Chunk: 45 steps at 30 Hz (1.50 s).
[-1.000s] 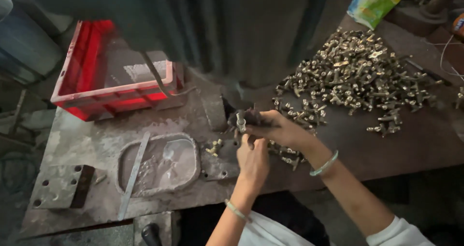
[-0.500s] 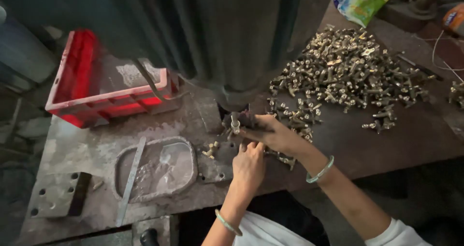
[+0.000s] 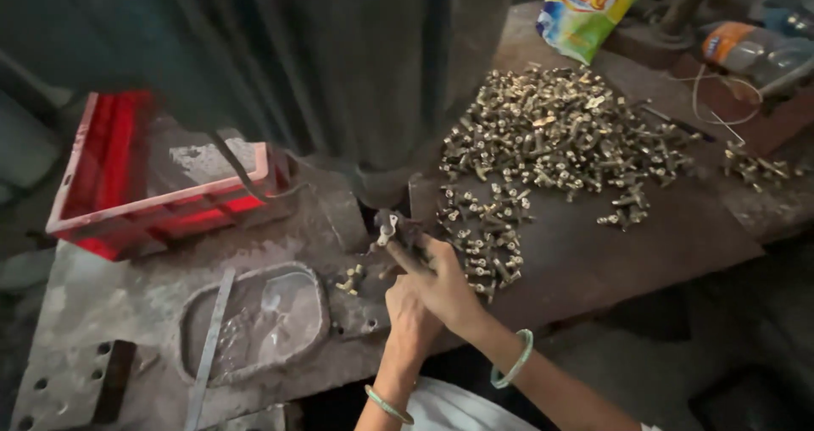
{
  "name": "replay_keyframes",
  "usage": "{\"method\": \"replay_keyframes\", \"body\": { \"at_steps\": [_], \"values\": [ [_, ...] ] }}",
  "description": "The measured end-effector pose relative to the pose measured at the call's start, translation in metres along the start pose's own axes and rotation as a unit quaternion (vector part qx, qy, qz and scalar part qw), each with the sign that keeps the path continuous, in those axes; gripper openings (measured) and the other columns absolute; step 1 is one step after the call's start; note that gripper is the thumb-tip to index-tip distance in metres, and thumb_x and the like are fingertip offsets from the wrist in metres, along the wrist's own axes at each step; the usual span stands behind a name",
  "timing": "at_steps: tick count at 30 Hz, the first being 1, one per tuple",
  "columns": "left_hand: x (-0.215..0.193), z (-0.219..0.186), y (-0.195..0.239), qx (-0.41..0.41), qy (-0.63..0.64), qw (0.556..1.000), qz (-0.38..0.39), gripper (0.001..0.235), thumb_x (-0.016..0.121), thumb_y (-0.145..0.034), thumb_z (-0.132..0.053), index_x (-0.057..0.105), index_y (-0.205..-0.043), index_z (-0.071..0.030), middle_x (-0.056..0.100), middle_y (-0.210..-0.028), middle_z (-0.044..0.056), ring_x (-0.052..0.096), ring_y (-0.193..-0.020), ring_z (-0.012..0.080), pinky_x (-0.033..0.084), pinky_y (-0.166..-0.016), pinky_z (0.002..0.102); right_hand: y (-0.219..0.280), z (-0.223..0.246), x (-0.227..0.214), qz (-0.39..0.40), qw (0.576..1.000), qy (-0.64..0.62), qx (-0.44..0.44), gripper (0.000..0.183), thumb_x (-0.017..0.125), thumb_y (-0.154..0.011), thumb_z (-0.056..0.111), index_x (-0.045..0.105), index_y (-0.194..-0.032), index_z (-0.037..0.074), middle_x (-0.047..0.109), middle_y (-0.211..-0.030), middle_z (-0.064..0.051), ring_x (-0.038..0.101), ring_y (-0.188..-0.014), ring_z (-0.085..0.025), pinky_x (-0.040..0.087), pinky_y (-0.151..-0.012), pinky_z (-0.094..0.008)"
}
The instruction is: The person holds small brass fittings one at a time against a rotating grinding and polishing machine, moving each piece to shape and smooth its surfaces, occasionally dipping pieces in a water tray and placing finished pieces on the workbench beside a large pile of similar parts.
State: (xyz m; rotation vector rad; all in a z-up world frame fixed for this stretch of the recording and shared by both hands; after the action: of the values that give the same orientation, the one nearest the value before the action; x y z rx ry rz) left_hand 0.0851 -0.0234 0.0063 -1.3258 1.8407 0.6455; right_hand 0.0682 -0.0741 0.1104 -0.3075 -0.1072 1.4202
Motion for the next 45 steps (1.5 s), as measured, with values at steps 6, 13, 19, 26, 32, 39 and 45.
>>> {"method": "replay_keyframes", "body": {
  "at_steps": [6, 13, 19, 26, 32, 39, 45],
  "values": [
    [0.019, 0.015, -0.005, 0.039, 0.015, 0.999, -0.034, 0.031, 0.067, -0.081, -0.035, 0.074, -0.101, -0.012, 0.075, -0.082, 0.019, 0.073, -0.079, 0.0403, 0.057, -0.071, 0.053, 0.003, 0.003, 0.004, 0.001, 0.999, -0.044, 0.005, 0.029, 0.067, -0.099, 0.017, 0.070, -0.121, -0.001, 0.077, -0.104, -0.001, 0.064, -0.093, -0.005, 0.053, -0.082, -0.025],
    [0.031, 0.031, -0.009, -0.013, -0.009, 1.000, -0.019, 0.029, 0.067, -0.084, -0.035, 0.076, -0.083, -0.007, 0.074, -0.078, 0.020, 0.073, -0.079, 0.0397, 0.058, -0.072, 0.051, 0.005, 0.010, 0.004, -0.011, 1.000, -0.003, -0.020, 0.025, 0.067, -0.100, 0.017, 0.071, -0.115, -0.003, 0.079, -0.102, -0.006, 0.066, -0.093, -0.007, 0.053, -0.085, -0.027],
    [0.011, 0.019, 0.000, 0.003, 0.019, 0.999, -0.035, 0.025, 0.067, -0.082, -0.031, 0.077, -0.078, -0.007, 0.074, -0.078, 0.018, 0.073, -0.078, 0.0385, 0.059, -0.071, 0.049, 0.006, 0.005, 0.003, -0.039, 0.999, 0.021, 0.019, 0.026, 0.069, -0.098, 0.019, 0.073, -0.112, -0.003, 0.079, -0.095, -0.008, 0.065, -0.087, -0.008, 0.054, -0.080, -0.028],
    [0.022, 0.025, -0.004, -0.005, 0.016, 1.000, -0.009, 0.029, 0.069, -0.083, -0.033, 0.075, -0.084, -0.004, 0.073, -0.079, 0.021, 0.073, -0.079, 0.0402, 0.059, -0.073, 0.049, 0.010, 0.009, 0.005, -0.065, 0.997, 0.007, 0.038, 0.028, 0.066, -0.099, 0.022, 0.074, -0.111, -0.002, 0.080, -0.097, -0.009, 0.070, -0.086, -0.010, 0.056, -0.080, -0.029],
    [-0.011, 0.001, 0.033, 0.005, 0.272, 0.960, -0.071, 0.031, 0.067, -0.088, -0.028, 0.066, -0.103, -0.001, 0.073, -0.088, 0.021, 0.071, -0.081, 0.0419, 0.058, -0.067, 0.050, 0.010, 0.007, 0.006, -0.048, 0.997, -0.032, 0.050, 0.028, 0.066, -0.097, 0.023, 0.072, -0.107, -0.003, 0.079, -0.096, -0.008, 0.073, -0.081, -0.012, 0.061, -0.073, -0.031],
    [0.139, -0.034, 0.145, 0.295, 0.056, 0.952, 0.065, 0.027, 0.066, -0.097, -0.020, 0.060, -0.120, -0.009, 0.066, -0.120, 0.016, 0.067, -0.116, 0.0357, 0.058, -0.089, 0.044, 0.003, 0.005, -0.003, -0.026, 0.998, 0.064, -0.009, 0.030, 0.066, -0.100, 0.023, 0.074, -0.114, -0.003, 0.081, -0.101, -0.008, 0.072, -0.090, -0.009, 0.056, -0.079, -0.028],
    [0.127, -0.065, 0.138, 0.340, 0.194, 0.920, 0.012, 0.079, 0.073, -0.096, -0.033, 0.038, -0.153, 0.011, 0.047, -0.141, 0.038, 0.047, -0.130, 0.0532, 0.043, -0.109, 0.056, 0.001, 0.006, 0.010, 0.006, 0.997, -0.077, 0.001, 0.028, 0.064, -0.101, 0.019, 0.071, -0.116, -0.004, 0.077, -0.105, -0.008, 0.072, -0.092, -0.011, 0.064, -0.075, -0.031]
  ]
}}
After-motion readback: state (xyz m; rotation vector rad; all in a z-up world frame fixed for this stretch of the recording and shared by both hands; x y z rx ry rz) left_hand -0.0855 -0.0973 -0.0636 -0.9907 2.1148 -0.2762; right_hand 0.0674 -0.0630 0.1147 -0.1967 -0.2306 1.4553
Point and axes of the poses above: each hand's wrist, its own y-axis away from the middle knuckle, its own x-axis out of the palm, z = x × y, the point moved 8 cm from there along -y, towards the middle knuckle
